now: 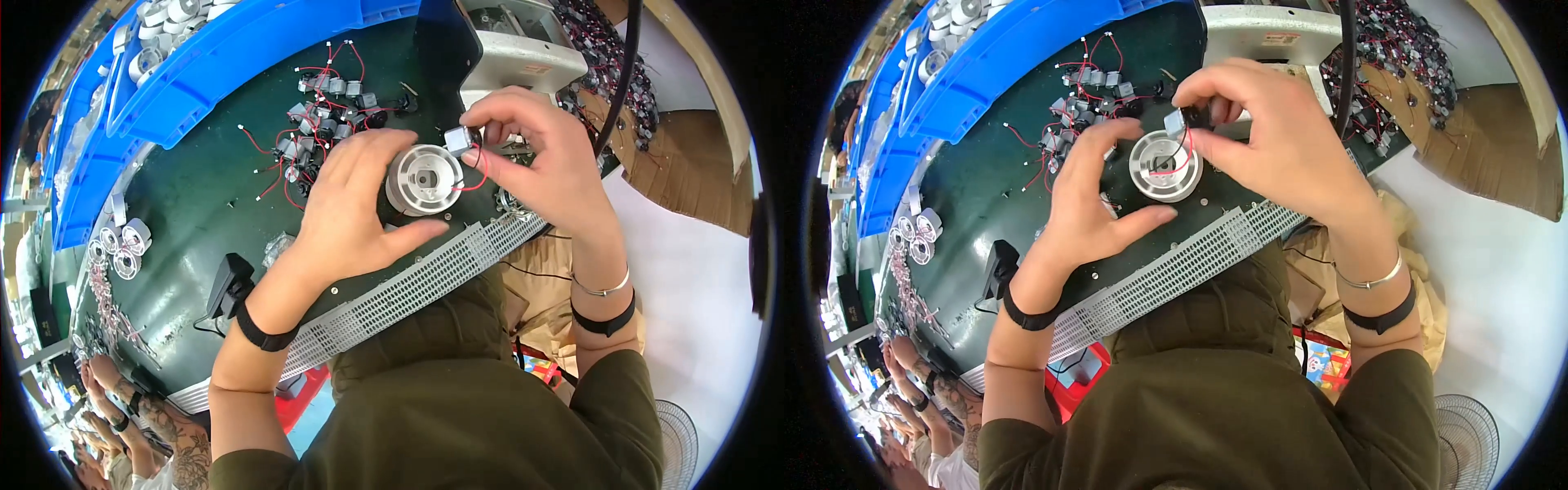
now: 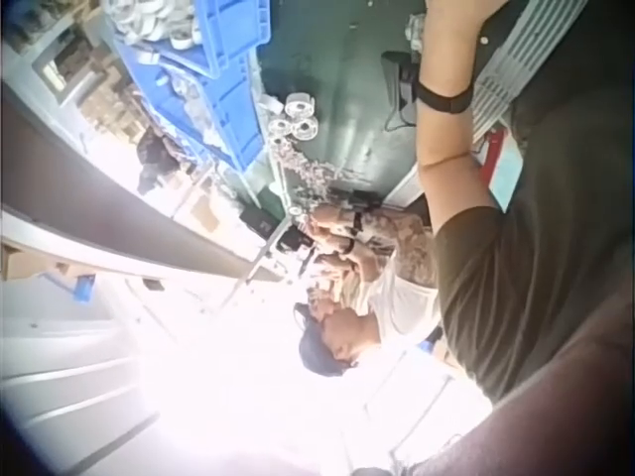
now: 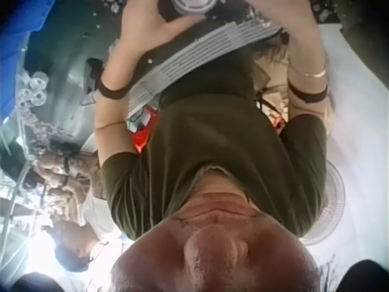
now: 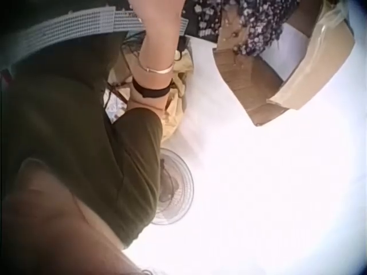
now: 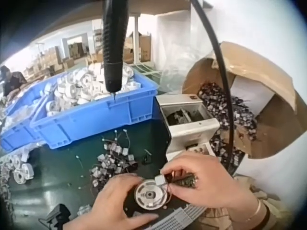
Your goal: The person assembles a device by fitting a motor into a plastic housing, driving screws into the assembly with a power screwdriver, and repeating the process.
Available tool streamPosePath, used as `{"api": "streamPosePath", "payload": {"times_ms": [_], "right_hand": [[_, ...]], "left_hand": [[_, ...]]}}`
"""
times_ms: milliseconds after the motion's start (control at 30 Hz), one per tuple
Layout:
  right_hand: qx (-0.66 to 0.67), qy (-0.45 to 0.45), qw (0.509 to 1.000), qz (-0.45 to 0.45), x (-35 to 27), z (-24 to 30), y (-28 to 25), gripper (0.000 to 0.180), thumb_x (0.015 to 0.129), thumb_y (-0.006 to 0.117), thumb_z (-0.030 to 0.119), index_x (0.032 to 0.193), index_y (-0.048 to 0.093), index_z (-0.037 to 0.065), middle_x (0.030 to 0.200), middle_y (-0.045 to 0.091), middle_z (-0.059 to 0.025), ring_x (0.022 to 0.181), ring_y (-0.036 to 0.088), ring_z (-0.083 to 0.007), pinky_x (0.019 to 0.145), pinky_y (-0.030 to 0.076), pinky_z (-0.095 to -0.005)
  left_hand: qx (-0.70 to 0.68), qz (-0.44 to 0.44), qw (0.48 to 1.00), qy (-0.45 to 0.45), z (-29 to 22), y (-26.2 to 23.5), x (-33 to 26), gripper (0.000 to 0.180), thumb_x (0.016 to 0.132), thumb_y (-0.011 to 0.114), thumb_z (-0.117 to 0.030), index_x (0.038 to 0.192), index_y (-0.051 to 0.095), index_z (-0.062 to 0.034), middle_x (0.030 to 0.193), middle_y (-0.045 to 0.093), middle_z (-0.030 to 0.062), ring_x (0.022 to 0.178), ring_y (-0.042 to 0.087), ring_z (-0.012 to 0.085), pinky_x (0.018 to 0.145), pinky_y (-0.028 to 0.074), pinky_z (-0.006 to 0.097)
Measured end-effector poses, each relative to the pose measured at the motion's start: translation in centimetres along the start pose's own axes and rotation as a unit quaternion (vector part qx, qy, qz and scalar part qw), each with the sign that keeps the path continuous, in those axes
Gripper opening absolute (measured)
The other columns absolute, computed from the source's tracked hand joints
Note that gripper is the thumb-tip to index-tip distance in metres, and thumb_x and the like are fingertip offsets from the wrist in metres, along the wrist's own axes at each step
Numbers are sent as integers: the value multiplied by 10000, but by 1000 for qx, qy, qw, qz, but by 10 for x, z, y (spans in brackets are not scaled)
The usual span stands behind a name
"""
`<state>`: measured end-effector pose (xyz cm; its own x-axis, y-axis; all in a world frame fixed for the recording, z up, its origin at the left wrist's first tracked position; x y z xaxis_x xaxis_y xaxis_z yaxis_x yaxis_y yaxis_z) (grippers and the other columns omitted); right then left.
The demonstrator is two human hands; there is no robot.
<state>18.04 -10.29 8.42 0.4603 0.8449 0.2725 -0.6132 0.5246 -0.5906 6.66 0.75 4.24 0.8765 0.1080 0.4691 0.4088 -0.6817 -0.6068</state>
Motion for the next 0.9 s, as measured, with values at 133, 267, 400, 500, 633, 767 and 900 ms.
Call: {"api": "streamPosePath", "payload": {"times_ms": [133, 267, 400, 500, 633, 767, 900], "right_hand": [[29, 36, 999, 29, -3, -4, 12, 255, 697, 706, -10, 933, 609, 1, 852, 582, -29, 704, 502, -110, 674, 437, -242], [-31, 18, 998, 43, -4, -2, 29, 247, 687, 713, 26, 903, 593, 25, 774, 549, -35, 661, 480, -124, 606, 415, -252], [-157, -1, 988, 3, -8, 11, 39, 192, 693, 695, 51, 845, 580, 29, 749, 526, -70, 655, 534, -244, 599, 438, -328], [-195, -27, 980, 36, -3, 18, 43, 201, 725, 674, 79, 896, 582, 24, 842, 519, -101, 772, 551, -289, 681, 449, -348], [-107, -91, 987, -73, 21, 34, 1, 323, 779, 674, 122, 1056, 571, -8, 1160, 509, -118, 942, 567, -239, 828, 450, -318], [197, -168, 945, -201, 101, 71, -31, 404, 806, 677, 157, 1108, 496, -40, 944, 539, -94, 772, 555, -181, 696, 463, -281], [388, -178, 904, -28, 149, 116, -20, 396, 776, 729, 216, 1019, 505, -1, 742, 545, -80, 629, 530, -146, 570, 470, -247]], "left_hand": [[-19, -20, 999, -17, 4, 4, -4, 629, 624, 797, -169, 1157, 496, -26, 1098, 563, 167, 1008, 552, 360, 844, 463, 403], [26, -78, 996, 20, -1, 7, -4, 568, 643, 789, -165, 1117, 508, -27, 1014, 558, 146, 896, 567, 333, 741, 486, 378], [26, -130, 991, 16, 2, 14, -12, 617, 600, 812, -114, 1106, 473, -15, 993, 524, 151, 854, 553, 319, 702, 484, 367], [35, -152, 988, 18, 0, 17, -12, 660, 577, 828, -116, 1112, 456, -11, 1024, 503, 174, 901, 539, 345, 727, 484, 376], [-4, -110, 993, 41, -6, 6, -11, 717, 602, 829, -220, 1180, 469, 5, 1181, 481, 210, 1047, 513, 376, 868, 453, 410], [30, -53, 992, 113, -9, 20, -13, 451, 646, 781, -122, 1057, 614, -44, 1222, 510, 204, 1043, 560, 364, 846, 494, 396], [24, -63, 992, 108, -9, 18, -11, 383, 654, 763, -85, 1015, 638, -52, 1204, 539, 184, 997, 591, 335, 814, 512, 378]]}}
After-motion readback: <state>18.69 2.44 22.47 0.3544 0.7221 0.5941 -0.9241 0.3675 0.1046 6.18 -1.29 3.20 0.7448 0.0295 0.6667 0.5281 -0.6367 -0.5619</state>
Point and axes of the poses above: each hand's wrist, its own x-axis towards the middle knuckle, its own y-axis out of the palm, z = x × y, the point moved 7 cm from there along x, towards the middle knuckle
